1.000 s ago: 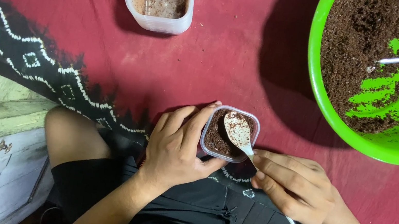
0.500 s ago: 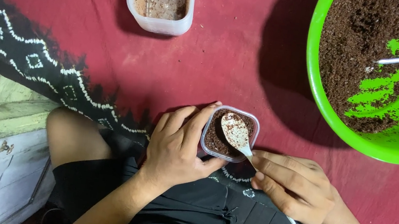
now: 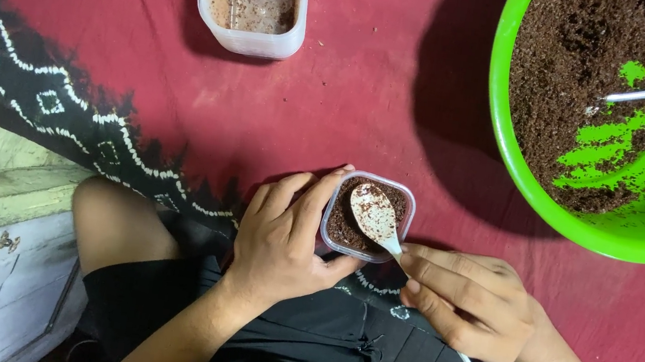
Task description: The person scoops dark soil from a large green bowl into small square plastic containers using a white spoon. They repeatedly fill the containers and level the soil surface with the spoon.
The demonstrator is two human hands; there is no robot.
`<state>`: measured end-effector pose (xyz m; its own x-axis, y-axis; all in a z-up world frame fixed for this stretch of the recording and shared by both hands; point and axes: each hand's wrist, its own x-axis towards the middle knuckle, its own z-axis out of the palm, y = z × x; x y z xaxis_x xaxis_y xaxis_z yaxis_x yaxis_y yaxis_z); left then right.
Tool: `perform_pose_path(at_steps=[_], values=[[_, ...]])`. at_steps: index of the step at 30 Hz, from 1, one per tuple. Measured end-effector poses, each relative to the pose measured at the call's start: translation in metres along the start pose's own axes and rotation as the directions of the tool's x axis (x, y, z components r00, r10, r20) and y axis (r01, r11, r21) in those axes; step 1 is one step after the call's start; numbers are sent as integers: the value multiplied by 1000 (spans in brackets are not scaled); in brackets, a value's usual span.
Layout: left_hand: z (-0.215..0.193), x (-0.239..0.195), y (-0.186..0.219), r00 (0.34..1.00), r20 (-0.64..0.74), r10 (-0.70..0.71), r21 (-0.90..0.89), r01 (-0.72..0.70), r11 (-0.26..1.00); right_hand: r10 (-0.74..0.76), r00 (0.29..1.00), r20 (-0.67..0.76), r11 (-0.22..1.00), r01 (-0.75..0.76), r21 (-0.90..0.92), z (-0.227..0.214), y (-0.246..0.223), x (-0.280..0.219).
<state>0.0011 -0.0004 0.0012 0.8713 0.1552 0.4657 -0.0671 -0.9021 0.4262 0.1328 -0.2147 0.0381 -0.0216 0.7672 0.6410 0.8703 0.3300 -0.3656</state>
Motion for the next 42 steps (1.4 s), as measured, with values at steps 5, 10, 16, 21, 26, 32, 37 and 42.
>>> perform_pose_path(at_steps=[5,10,16,21,26,32,37,42], values=[[0,0,0,1000,0,5,1,-5,1000,-39,999,-13,999,39,-15,6,5,10],[1,0,0,1000,-7,1,-2,-1,1000,-34,999,-1,999,34,-15,7,6,6],[1,1,0,1000,-3,9,-3,-9,1000,-9,1000,-2,1000,9,-9,5,3,1],[2,-1,-1,1000,-18,19,3,-19,1000,-72,997,-37,997,72,-17,7,3,7],[3,-1,0,1000,-8,4,7,-4,1000,-82,996,-24,996,81,-23,10,9,8],[9,1,1,981,-194,31,-51,-41,998,-160,956,-245,985,140,-98,23,14,13],[10,-3,0,980,-199,25,-37,-33,999,-161,950,-267,987,148,-68,25,10,7],[15,-7,-3,973,-229,25,-14,-29,999,-130,953,-272,988,101,-120,36,16,2]])
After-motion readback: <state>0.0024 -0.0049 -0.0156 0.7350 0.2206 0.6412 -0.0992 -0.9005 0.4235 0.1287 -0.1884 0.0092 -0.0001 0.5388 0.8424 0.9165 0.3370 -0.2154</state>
